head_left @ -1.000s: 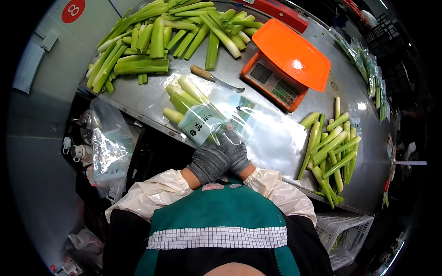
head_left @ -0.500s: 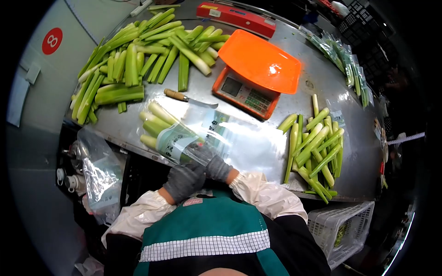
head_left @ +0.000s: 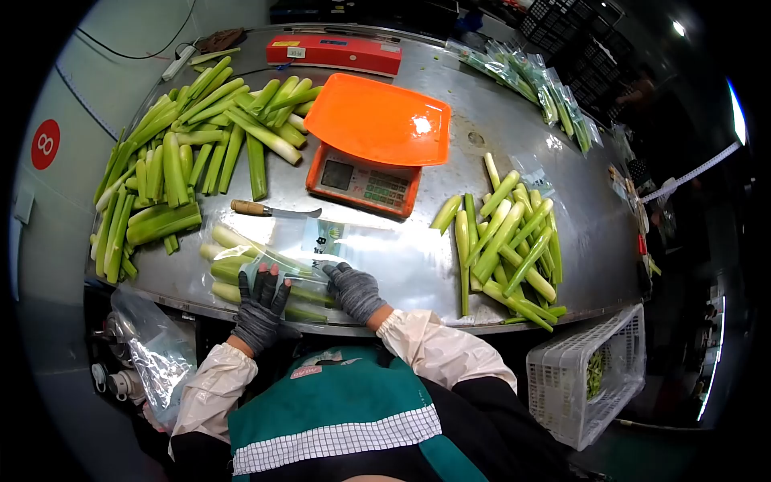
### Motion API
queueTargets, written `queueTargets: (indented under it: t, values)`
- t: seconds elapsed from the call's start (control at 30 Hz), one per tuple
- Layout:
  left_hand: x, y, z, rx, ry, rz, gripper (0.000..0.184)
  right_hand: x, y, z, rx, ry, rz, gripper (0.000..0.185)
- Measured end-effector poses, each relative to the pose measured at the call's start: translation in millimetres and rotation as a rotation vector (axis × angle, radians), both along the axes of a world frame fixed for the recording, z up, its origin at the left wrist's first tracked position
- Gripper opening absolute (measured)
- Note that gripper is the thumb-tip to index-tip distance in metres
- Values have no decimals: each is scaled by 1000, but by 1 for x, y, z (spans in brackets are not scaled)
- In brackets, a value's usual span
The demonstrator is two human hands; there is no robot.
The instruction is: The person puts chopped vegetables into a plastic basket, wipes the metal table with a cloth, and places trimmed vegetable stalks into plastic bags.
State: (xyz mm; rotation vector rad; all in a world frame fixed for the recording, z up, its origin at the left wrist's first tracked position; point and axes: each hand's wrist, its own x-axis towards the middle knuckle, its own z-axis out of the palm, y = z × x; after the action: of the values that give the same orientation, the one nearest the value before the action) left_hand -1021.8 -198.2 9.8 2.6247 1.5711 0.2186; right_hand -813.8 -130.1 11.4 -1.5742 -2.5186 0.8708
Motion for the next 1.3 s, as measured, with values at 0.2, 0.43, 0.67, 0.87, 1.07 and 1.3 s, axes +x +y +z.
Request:
queueTargets:
  t: [0.2, 0.43, 0.67, 0.87, 1.07, 1.3]
  values:
    - [4, -4, -16, 265, -121, 54, 106, -19, 19, 47, 166, 141, 106, 23]
    - [-18, -14, 7, 666, -128, 175, 76, -79, 38, 125, 27, 425, 164, 30]
    - [-56, -19, 52, 750, -449, 235, 43, -163, 53, 184, 104, 448, 447, 31]
    - [-101, -19, 56, 405, -833, 487, 35, -175, 60, 226, -42, 534, 305, 28]
    - [-144, 0, 117, 578, -1093, 356, 29, -129, 66, 254, 40, 700, 143, 25]
    - [-119, 46, 174, 534, -1182, 295, 20, -95, 58, 246, -137, 833, -73, 30]
